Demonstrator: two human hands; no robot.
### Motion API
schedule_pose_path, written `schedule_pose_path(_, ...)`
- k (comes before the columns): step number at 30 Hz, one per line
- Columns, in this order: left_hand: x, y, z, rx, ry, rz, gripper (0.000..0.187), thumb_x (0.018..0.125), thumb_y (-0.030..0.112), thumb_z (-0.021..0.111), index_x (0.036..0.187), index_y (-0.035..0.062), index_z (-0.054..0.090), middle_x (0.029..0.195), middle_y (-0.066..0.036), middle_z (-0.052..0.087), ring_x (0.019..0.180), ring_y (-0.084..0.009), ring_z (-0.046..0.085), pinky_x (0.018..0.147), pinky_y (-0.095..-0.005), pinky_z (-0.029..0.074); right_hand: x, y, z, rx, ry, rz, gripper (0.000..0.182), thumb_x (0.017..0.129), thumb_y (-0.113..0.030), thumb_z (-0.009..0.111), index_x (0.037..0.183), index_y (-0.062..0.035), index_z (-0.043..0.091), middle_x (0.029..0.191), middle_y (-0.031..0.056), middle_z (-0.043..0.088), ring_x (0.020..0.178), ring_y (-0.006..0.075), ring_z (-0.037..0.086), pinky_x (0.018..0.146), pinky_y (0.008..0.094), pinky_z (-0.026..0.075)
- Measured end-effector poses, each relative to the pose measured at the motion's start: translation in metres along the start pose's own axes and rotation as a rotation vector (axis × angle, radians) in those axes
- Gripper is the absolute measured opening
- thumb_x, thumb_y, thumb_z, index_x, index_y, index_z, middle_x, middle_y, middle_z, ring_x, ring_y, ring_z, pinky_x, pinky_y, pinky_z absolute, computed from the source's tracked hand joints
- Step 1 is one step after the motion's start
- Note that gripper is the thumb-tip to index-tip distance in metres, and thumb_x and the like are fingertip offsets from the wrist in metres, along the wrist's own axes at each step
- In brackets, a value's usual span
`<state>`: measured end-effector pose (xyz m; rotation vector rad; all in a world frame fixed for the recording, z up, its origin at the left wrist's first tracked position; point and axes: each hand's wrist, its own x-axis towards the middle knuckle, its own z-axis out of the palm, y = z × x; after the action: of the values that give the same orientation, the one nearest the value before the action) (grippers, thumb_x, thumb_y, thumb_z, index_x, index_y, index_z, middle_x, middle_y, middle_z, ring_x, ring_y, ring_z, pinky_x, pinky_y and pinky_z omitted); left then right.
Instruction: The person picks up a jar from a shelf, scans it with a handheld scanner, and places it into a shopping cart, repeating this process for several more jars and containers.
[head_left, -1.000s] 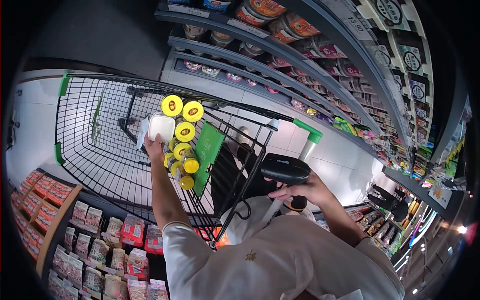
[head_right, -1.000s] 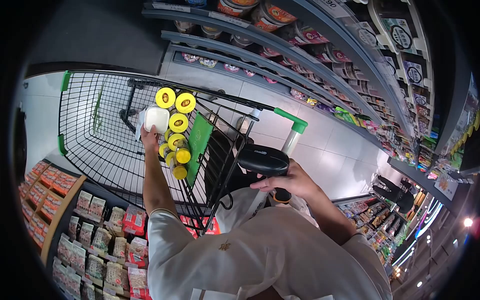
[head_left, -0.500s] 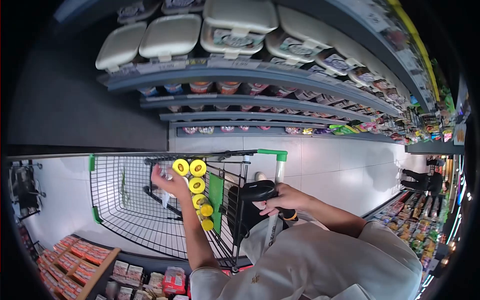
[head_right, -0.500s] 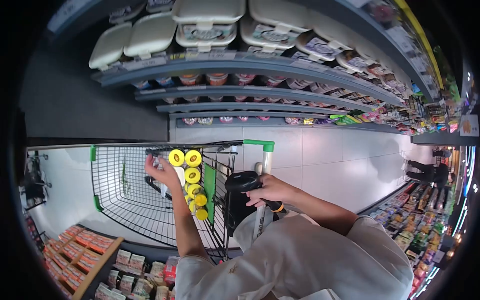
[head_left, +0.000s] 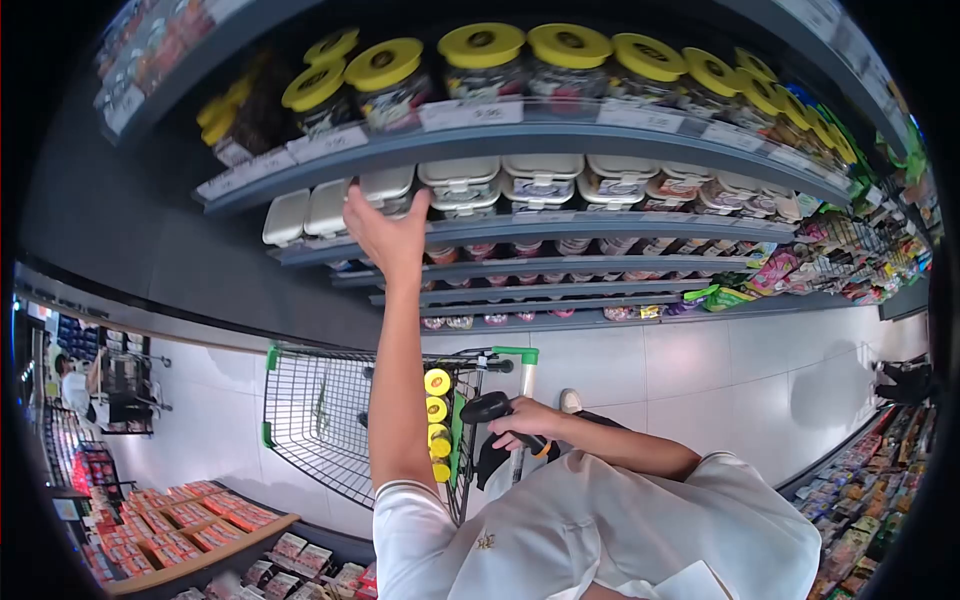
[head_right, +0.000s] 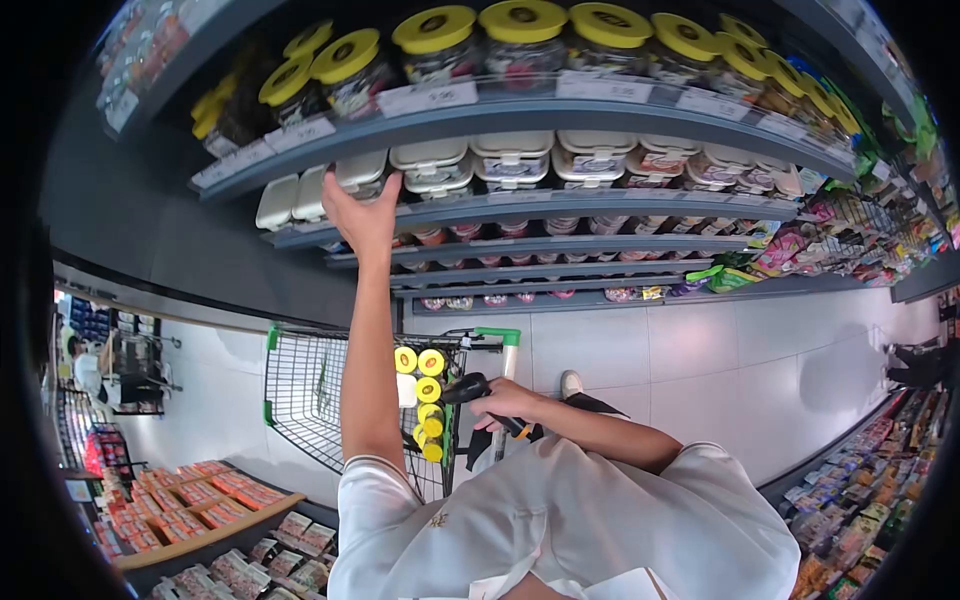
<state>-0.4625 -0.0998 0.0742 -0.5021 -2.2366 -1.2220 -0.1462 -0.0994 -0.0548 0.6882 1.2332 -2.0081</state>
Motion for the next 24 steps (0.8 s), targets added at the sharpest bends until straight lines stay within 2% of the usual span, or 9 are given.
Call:
schedule_pose_path(5, 0.008, -0.002, 0.007, -0.028, -0.003, -0.121, 0.086, 0.067, 0.029, 0.091, 0.134, -0.0022, 0.046, 0.133, -0.027, 0.053, 0.126, -0.0455, 0.050, 0.106, -0.0495, 0.042, -0.012, 0.002, -0.012, -0.050, -0.052, -0.029, 0.052, 0.089, -0.020, 0.073, 0.128, 0.0099, 0.057, 0.118, 0.0179, 0.067, 0.101, 0.0320, 0.075, 0.080, 0.0371, 0.065)
schedule_pose_path(8, 0.009, 0.001, 0.005, -0.096, -0.002, -0.154, 0.082, 0.067, 0.027, 0.090, 0.132, -0.0045, 0.050, 0.134, -0.025, 0.054, 0.127, -0.0423, 0.051, 0.106, -0.0477, 0.043, -0.009, 0.012, -0.020, -0.051, -0.040, -0.064, 0.042, 0.084, -0.018, 0.072, 0.113, 0.0105, 0.063, 0.104, 0.0160, 0.070, 0.092, 0.0312, 0.077, 0.073, 0.0367, 0.065)
schedule_pose_path(11, 0.011, -0.015, 0.008, -0.071, 0.076, -0.080, 0.086, 0.067, 0.029, 0.091, 0.135, -0.0056, 0.050, 0.136, -0.023, 0.054, 0.128, -0.0397, 0.052, 0.108, -0.0462, 0.042, -0.019, 0.011, -0.025, -0.040, -0.063, -0.084, 0.039, 0.083, -0.017, 0.072, 0.109, 0.0108, 0.063, 0.102, 0.0161, 0.070, 0.090, 0.0315, 0.077, 0.073, 0.0364, 0.065)
schedule_pose_path(12, 0.012, -0.013, 0.008, -0.084, 0.141, -0.066, 0.087, 0.068, 0.029, 0.093, 0.136, -0.0056, 0.052, 0.138, -0.021, 0.053, 0.129, -0.0355, 0.051, 0.110, -0.0439, 0.041, -0.021, 0.012, -0.028, -0.045, -0.063, -0.097, 0.039, 0.084, -0.017, 0.071, 0.110, 0.0110, 0.063, 0.102, 0.0162, 0.070, 0.090, 0.0315, 0.077, 0.074, 0.0364, 0.065)
schedule_pose_path(15, 0.010, -0.011, -0.007, -0.254, 0.138, -0.065, 0.084, 0.071, 0.023, 0.095, 0.136, -0.0051, 0.051, 0.137, -0.019, 0.054, 0.125, -0.0287, 0.053, 0.109, -0.0389, 0.040, -0.025, 0.016, -0.031, -0.053, -0.075, -0.124, 0.041, 0.084, -0.018, 0.071, 0.112, 0.0118, 0.063, 0.104, 0.0168, 0.071, 0.090, 0.0316, 0.077, 0.074, 0.0362, 0.065)
schedule_pose_path(16, 0.004, -0.003, -0.018, -0.241, 0.126, -0.079, 0.080, 0.073, 0.013, 0.094, 0.138, -0.0023, 0.050, 0.136, -0.017, 0.054, 0.124, -0.0257, 0.053, 0.108, -0.0373, 0.041, -0.027, 0.016, -0.033, -0.055, -0.084, -0.126, 0.042, 0.085, -0.018, 0.071, 0.113, 0.0123, 0.063, 0.105, 0.0171, 0.071, 0.090, 0.0315, 0.077, 0.074, 0.0361, 0.065)
schedule_pose_path(19, -0.034, 0.016, -0.049, -0.545, 0.105, -0.180, 0.075, 0.077, 0.006, 0.090, 0.139, -0.0007, 0.048, 0.136, -0.017, 0.054, 0.124, -0.0253, 0.053, 0.107, -0.0366, 0.043, -0.037, 0.018, -0.036, -0.065, -0.095, -0.187, 0.046, 0.086, -0.019, 0.070, 0.118, 0.0127, 0.062, 0.110, 0.0198, 0.070, 0.092, 0.0302, 0.077, 0.074, 0.0361, 0.065)
schedule_pose_path(21, -0.066, 0.019, -0.073, -0.624, 0.075, -0.215, 0.070, 0.083, -0.003, 0.081, 0.142, 0.0013, 0.044, 0.139, -0.016, 0.053, 0.127, -0.0262, 0.053, 0.107, -0.0366, 0.045, -0.041, 0.026, -0.045, -0.173, -0.080, -0.278, 0.045, 0.086, -0.019, 0.070, 0.118, 0.0107, 0.063, 0.104, 0.0164, 0.073, 0.087, 0.0250, 0.077, 0.073, 0.0344, 0.064)
schedule_pose_path(24, -0.120, 0.029, -0.107, -1.012, -0.050, -0.465, 0.059, 0.091, 0.008, 0.069, 0.143, 0.0031, 0.044, 0.140, -0.015, 0.054, 0.127, -0.0304, 0.055, 0.104, -0.0462, 0.050, -0.088, 0.011, -0.064, -0.406, 0.011, -0.379, 0.039, 0.089, -0.019, 0.073, 0.117, 0.0069, 0.066, 0.097, 0.0112, 0.074, 0.084, 0.0191, 0.077, 0.077, 0.0320, 0.062)
